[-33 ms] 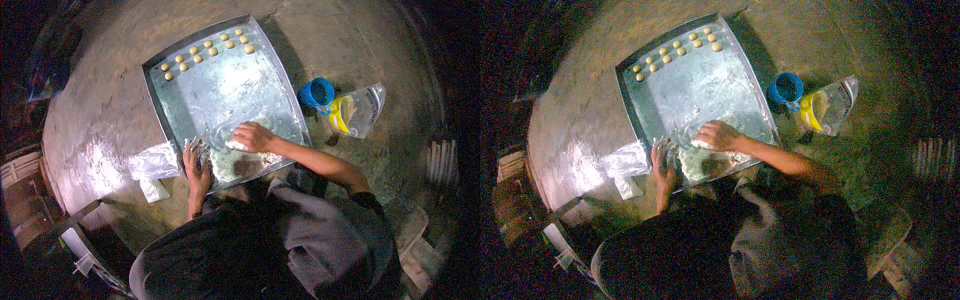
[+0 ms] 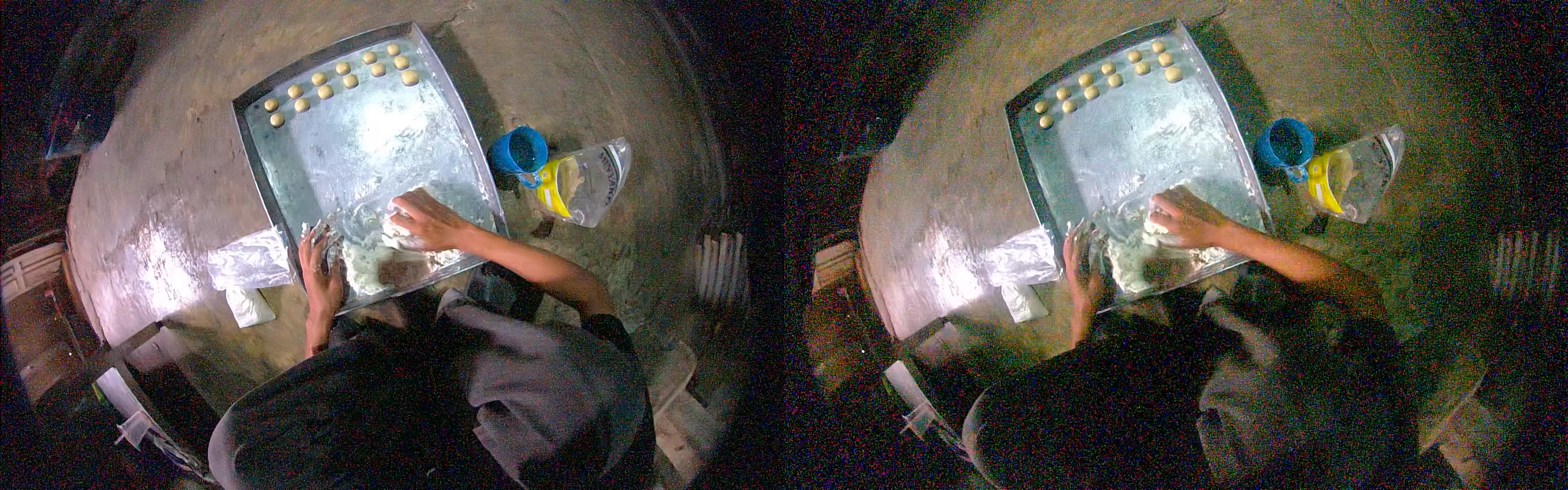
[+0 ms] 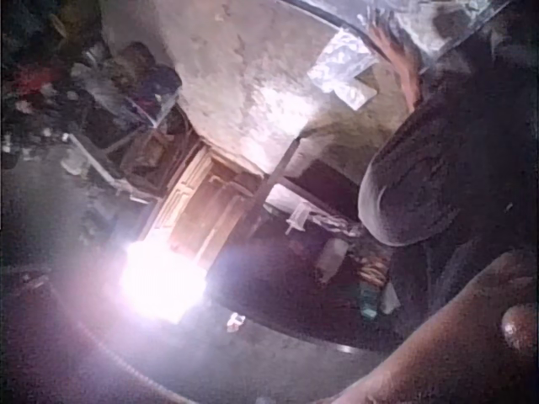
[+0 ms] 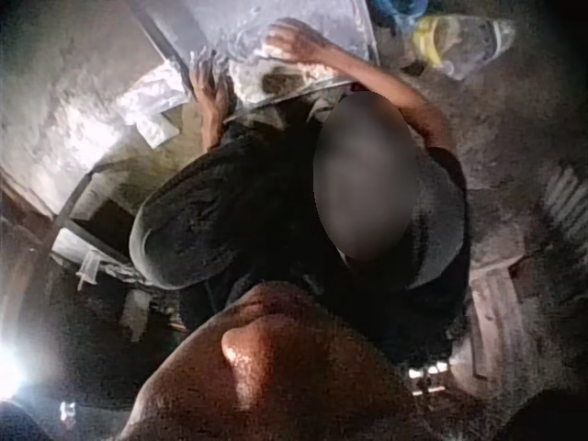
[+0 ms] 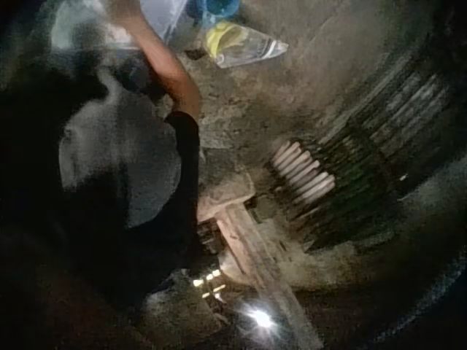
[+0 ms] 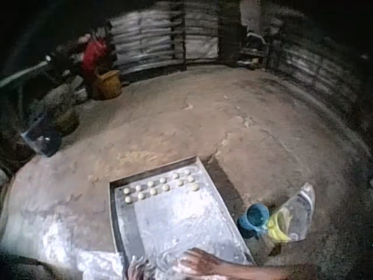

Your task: The person adds oil from a plastic bag to a pile of flour on a metal tray and kneads it by hand into a dough.

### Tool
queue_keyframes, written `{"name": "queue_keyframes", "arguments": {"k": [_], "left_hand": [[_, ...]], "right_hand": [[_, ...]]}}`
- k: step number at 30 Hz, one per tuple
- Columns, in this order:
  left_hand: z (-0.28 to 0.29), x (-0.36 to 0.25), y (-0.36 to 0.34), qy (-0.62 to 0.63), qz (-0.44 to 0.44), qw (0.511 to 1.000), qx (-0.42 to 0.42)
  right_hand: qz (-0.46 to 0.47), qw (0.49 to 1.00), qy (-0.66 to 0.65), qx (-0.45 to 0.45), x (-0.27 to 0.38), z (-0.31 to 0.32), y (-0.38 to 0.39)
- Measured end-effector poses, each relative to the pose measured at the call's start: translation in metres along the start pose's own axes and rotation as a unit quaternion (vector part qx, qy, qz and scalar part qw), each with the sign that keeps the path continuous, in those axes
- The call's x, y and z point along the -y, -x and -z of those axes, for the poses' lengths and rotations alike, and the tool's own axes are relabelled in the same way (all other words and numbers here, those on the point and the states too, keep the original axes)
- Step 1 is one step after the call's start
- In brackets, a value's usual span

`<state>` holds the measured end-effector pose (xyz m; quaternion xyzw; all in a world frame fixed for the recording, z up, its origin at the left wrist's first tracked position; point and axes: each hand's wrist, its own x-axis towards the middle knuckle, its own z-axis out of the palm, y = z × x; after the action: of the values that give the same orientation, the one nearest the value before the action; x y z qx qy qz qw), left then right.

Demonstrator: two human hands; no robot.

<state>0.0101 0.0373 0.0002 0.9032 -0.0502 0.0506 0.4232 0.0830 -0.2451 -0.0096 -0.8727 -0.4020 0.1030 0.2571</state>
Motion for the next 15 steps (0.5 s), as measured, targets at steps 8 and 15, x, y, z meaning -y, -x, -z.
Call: {"name": "queue_keyframes", "arguments": {"k": [8,15], "left_hand": [[-0.003,0.001,0.002,-0.001,0.007,0.998,0.063],[0.001,-0.008,0.005,-0.015,0.0,0.999,0.04]], "right_hand": [[0.231,0.967,0.013,0.108,-0.014,-0.006,0.001],[0.387,0.909,0.059,0.144,-0.011,-0.039,-0.021]]}}
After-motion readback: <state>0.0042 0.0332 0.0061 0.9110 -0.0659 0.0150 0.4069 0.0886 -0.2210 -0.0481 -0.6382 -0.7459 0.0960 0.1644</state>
